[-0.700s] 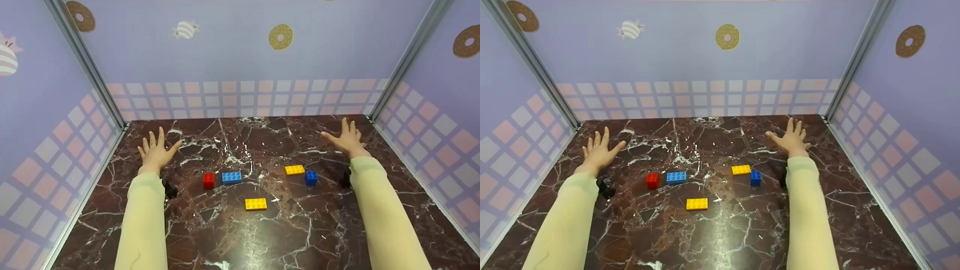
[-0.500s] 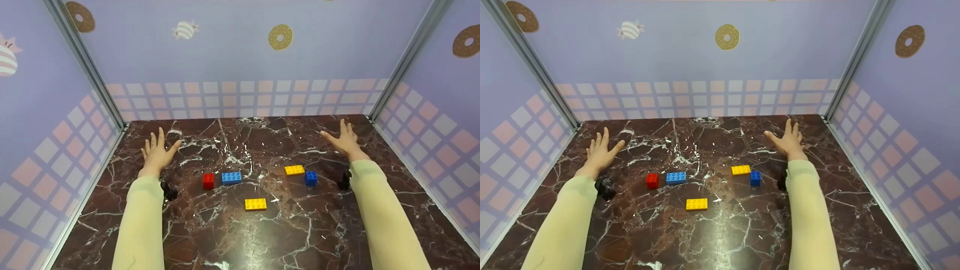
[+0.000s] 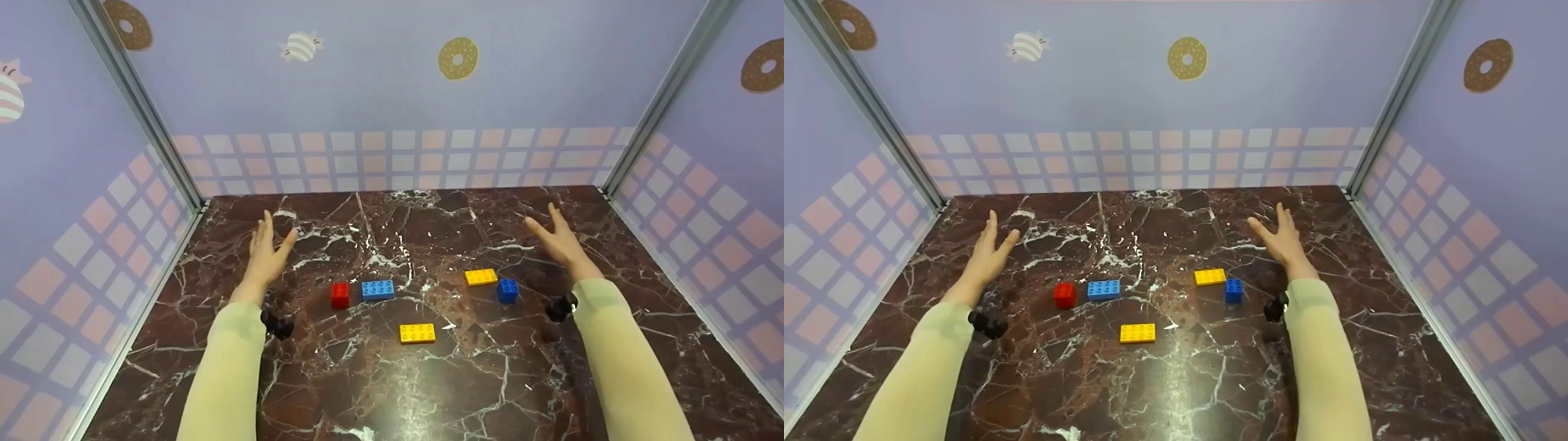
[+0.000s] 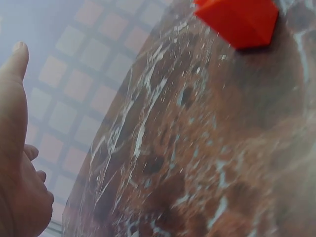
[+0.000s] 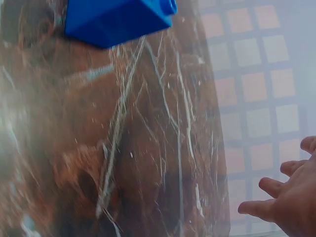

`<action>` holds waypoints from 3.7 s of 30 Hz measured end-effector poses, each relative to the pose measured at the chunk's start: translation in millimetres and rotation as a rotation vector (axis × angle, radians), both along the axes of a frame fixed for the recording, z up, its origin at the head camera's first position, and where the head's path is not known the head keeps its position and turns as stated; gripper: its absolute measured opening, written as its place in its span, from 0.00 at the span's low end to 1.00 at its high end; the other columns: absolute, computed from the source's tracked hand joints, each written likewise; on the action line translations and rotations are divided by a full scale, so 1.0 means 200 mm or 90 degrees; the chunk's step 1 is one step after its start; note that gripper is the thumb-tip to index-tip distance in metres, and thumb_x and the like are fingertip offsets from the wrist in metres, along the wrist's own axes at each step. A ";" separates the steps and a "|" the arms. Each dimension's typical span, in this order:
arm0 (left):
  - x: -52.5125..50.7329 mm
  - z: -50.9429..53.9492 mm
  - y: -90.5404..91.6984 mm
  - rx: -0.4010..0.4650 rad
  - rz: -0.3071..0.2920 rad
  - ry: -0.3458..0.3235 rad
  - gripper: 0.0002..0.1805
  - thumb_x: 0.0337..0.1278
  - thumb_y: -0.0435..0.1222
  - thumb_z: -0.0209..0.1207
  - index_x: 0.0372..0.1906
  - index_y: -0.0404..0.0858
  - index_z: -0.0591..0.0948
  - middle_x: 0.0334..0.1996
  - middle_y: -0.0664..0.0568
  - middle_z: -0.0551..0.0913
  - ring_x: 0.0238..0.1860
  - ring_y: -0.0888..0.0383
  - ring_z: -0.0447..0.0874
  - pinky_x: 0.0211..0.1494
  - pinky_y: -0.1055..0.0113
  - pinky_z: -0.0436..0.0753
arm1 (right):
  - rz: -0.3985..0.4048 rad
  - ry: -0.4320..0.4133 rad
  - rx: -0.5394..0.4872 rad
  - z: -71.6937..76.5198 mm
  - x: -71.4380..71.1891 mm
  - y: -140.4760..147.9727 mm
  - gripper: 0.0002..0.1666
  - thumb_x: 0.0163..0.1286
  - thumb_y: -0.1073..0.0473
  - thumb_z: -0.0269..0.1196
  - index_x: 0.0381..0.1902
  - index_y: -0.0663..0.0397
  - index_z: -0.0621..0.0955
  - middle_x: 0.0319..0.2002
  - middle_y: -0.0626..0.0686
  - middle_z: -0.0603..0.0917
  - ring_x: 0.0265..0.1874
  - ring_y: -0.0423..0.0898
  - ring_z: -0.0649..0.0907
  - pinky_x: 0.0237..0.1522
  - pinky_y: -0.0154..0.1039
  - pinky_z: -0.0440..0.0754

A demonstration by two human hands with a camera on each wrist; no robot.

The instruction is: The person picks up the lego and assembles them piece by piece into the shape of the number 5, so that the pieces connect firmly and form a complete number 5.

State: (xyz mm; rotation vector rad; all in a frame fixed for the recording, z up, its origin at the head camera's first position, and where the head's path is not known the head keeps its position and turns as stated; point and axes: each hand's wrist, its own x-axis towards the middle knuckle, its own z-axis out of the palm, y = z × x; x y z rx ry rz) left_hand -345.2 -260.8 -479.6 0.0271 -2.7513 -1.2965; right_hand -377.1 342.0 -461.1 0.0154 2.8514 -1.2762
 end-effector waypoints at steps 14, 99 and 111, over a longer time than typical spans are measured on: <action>0.15 -0.05 0.19 0.149 -0.025 0.125 0.43 0.78 0.55 0.48 0.85 0.52 0.41 0.84 0.44 0.50 0.84 0.40 0.45 0.85 0.38 0.48 | 0.022 0.036 -0.221 -0.09 0.14 -0.03 0.47 0.77 0.40 0.58 0.84 0.49 0.53 0.83 0.61 0.53 0.79 0.64 0.60 0.79 0.65 0.61; 0.56 -0.34 0.90 -0.047 -0.348 0.128 0.23 0.56 0.37 0.72 0.58 0.38 0.85 0.55 0.48 0.87 0.58 0.48 0.83 0.69 0.48 0.78 | 0.137 -0.038 -0.135 -0.37 0.31 -0.05 0.31 0.66 0.58 0.73 0.64 0.64 0.80 0.60 0.66 0.84 0.49 0.40 0.84 0.49 0.25 0.82; 0.55 -0.34 0.90 -0.051 -0.337 0.131 0.23 0.57 0.36 0.71 0.59 0.38 0.85 0.56 0.47 0.86 0.60 0.48 0.82 0.69 0.48 0.79 | 0.122 -0.037 -0.165 -0.37 0.31 -0.06 0.29 0.65 0.61 0.73 0.62 0.66 0.81 0.57 0.63 0.86 0.45 0.35 0.84 0.48 0.26 0.83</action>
